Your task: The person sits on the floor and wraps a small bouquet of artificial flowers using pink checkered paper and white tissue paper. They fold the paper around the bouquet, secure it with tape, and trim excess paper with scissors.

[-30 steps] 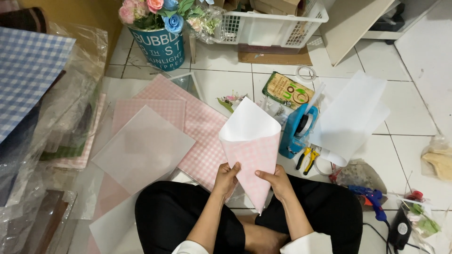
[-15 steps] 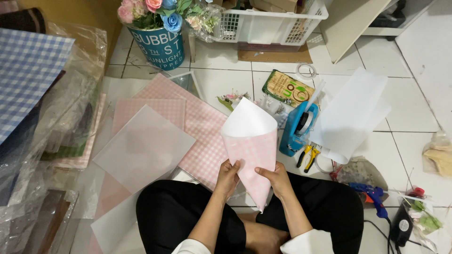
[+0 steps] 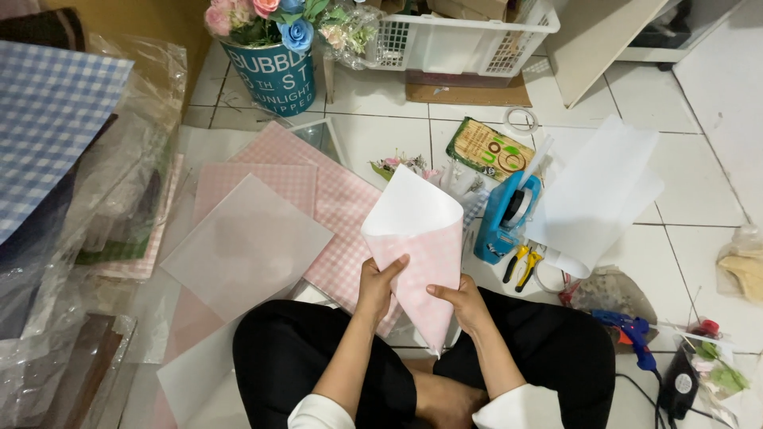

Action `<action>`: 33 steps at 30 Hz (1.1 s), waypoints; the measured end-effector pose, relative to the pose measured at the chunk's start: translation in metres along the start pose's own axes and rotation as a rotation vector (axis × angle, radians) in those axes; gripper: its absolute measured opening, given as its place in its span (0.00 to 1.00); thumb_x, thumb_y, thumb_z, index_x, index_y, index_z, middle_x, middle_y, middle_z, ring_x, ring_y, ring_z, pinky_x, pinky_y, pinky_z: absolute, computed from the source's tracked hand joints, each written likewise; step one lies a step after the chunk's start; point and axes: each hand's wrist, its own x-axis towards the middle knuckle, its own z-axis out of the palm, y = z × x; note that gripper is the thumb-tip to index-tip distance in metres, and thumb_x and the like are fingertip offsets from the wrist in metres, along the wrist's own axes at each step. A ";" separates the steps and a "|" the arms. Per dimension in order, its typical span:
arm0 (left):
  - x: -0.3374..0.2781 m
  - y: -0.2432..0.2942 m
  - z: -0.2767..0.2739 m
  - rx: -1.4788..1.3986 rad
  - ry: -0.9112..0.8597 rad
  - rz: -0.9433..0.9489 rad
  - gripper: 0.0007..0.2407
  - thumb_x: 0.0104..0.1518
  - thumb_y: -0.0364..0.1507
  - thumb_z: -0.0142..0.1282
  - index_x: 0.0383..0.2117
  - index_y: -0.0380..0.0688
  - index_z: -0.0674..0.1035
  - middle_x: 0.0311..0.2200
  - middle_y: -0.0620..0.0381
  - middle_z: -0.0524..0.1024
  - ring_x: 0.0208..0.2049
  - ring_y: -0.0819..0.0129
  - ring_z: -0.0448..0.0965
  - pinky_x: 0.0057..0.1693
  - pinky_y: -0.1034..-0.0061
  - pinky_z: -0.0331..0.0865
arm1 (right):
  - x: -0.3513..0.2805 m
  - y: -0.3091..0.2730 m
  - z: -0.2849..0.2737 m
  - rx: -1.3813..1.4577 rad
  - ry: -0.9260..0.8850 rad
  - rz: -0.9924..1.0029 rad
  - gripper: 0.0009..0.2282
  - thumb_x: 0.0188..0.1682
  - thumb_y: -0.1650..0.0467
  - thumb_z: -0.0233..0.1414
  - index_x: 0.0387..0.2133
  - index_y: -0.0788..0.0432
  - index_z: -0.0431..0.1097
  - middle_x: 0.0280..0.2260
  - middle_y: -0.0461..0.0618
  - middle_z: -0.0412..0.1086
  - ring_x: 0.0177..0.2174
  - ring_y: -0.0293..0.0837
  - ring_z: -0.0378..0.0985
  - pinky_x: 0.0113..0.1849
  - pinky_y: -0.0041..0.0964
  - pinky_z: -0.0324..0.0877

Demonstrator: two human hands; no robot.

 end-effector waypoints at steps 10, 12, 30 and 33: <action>0.009 0.002 -0.002 -0.062 0.061 -0.035 0.09 0.48 0.23 0.70 0.33 0.32 0.83 0.28 0.44 0.83 0.28 0.56 0.86 0.38 0.64 0.80 | 0.013 0.010 0.003 0.071 0.016 0.089 0.10 0.38 0.72 0.67 0.33 0.61 0.79 0.28 0.54 0.79 0.28 0.46 0.82 0.33 0.39 0.76; 0.018 -0.010 -0.009 -0.086 0.050 -0.048 0.09 0.49 0.24 0.69 0.34 0.33 0.83 0.29 0.44 0.83 0.29 0.56 0.86 0.39 0.64 0.80 | 0.023 0.018 -0.001 0.091 0.034 0.120 0.13 0.38 0.72 0.68 0.37 0.62 0.78 0.31 0.56 0.79 0.30 0.49 0.82 0.35 0.43 0.76; 0.053 -0.085 -0.024 -0.025 0.122 -0.129 0.07 0.52 0.23 0.67 0.34 0.35 0.82 0.28 0.46 0.83 0.28 0.60 0.86 0.38 0.69 0.80 | 0.136 0.063 -0.189 -0.447 0.798 -0.147 0.22 0.49 0.64 0.60 0.52 0.66 0.68 0.39 0.56 0.67 0.41 0.51 0.69 0.39 0.47 0.70; 0.051 -0.079 -0.019 -0.023 0.117 -0.142 0.07 0.52 0.23 0.68 0.33 0.35 0.82 0.28 0.46 0.83 0.28 0.60 0.85 0.38 0.69 0.80 | 0.142 0.052 -0.204 -0.352 0.706 0.069 0.21 0.47 0.59 0.61 0.49 0.58 0.74 0.43 0.56 0.70 0.45 0.50 0.69 0.40 0.47 0.72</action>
